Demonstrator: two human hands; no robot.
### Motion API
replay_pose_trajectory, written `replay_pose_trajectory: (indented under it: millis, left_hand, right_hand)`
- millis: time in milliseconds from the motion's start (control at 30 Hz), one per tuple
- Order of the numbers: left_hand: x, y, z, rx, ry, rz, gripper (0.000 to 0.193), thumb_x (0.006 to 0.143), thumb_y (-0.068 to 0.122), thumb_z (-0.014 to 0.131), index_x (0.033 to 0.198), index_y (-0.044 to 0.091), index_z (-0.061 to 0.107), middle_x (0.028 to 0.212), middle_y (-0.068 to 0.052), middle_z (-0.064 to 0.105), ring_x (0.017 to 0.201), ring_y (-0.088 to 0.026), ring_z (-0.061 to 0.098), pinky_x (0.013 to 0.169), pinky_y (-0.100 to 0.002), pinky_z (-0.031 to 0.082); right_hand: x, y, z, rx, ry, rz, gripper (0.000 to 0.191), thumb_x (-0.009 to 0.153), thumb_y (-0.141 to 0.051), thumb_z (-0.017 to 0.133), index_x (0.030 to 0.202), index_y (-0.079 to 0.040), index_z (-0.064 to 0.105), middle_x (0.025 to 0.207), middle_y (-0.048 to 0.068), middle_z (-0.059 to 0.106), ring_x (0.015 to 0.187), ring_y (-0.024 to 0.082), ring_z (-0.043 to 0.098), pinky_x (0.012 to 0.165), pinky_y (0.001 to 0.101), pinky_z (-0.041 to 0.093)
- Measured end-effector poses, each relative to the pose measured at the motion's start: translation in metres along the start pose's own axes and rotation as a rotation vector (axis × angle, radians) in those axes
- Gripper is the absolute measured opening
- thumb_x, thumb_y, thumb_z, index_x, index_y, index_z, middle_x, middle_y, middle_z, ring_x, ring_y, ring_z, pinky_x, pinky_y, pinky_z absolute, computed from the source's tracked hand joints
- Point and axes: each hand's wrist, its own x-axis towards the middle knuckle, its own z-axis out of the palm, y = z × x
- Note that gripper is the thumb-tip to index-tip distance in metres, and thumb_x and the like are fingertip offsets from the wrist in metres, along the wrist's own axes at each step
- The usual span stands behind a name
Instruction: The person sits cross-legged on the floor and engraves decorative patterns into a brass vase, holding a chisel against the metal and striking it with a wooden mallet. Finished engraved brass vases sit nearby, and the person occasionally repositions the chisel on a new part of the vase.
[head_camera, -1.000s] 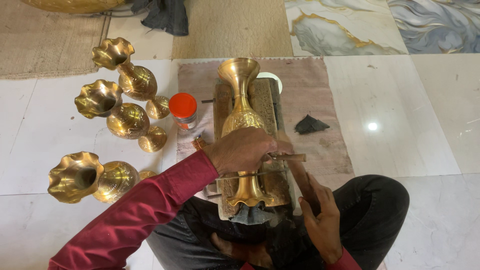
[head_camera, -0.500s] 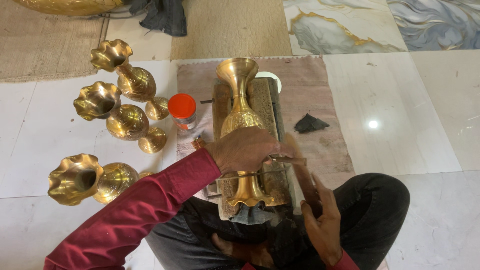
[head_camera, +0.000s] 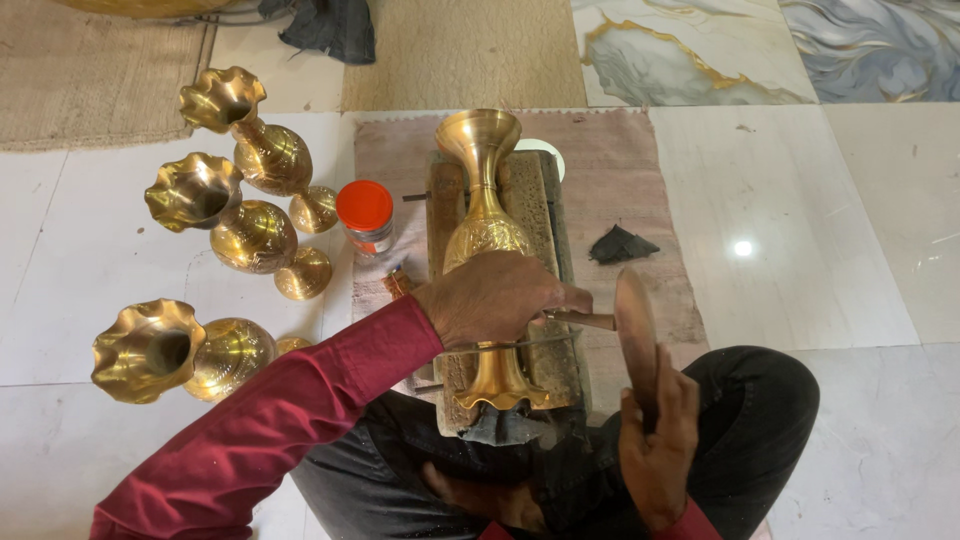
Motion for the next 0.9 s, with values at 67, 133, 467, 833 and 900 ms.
replay_pose_trajectory:
  millis: [67,133,467,833,900]
  left_hand:
    - [-0.005,-0.001,0.001,-0.008,0.015,-0.005,0.053,0.087,0.003,0.067,0.135,0.026,0.062,0.082,-0.008,0.074,0.076,-0.026,0.075,0.067,-0.044,0.061]
    - [-0.007,-0.003,0.001,-0.027,0.038,-0.003,0.048,0.089,0.006,0.068,0.133,0.026,0.063,0.080,-0.008,0.074,0.076,-0.026,0.075,0.067,-0.045,0.061]
    - [-0.014,-0.005,0.006,-0.144,0.048,-0.053,0.052,0.091,-0.002,0.065,0.134,0.027,0.065,0.088,-0.009,0.078,0.076,-0.021,0.078,0.069,-0.040,0.063]
    - [-0.038,-0.016,0.000,-0.321,0.158,0.045,0.061,0.081,-0.006,0.074,0.134,0.022,0.065,0.116,-0.008,0.077,0.094,-0.020,0.079,0.081,-0.035,0.065]
    - [-0.038,-0.015,-0.001,-0.277,0.152,0.081,0.062,0.080,-0.006,0.074,0.134,0.023,0.066,0.115,-0.007,0.077,0.095,-0.020,0.079,0.083,-0.035,0.065]
  right_hand:
    - [0.002,-0.003,-0.002,0.344,0.062,0.181,0.065,0.095,0.001,0.062,0.155,-0.003,0.038,0.124,0.017,0.058,0.094,0.020,0.061,0.085,0.0274,0.049]
    - [0.005,-0.002,-0.007,0.382,0.044,0.206,0.063,0.095,0.002,0.062,0.153,-0.003,0.039,0.124,0.016,0.058,0.091,0.018,0.062,0.082,0.0249,0.049]
    - [0.005,-0.001,-0.012,0.128,-0.004,0.142,0.070,0.090,0.006,0.063,0.156,-0.004,0.041,0.116,0.018,0.057,0.091,0.024,0.057,0.075,0.0342,0.048]
    - [0.030,-0.012,-0.017,0.008,-0.271,0.082,0.071,0.085,0.002,0.064,0.151,-0.019,0.048,0.117,0.017,0.061,0.102,0.031,0.067,0.082,0.0406,0.056]
    - [0.032,-0.009,-0.021,-0.145,-0.343,0.018,0.073,0.084,0.002,0.065,0.151,-0.021,0.050,0.114,0.016,0.063,0.100,0.032,0.066,0.084,0.0424,0.055]
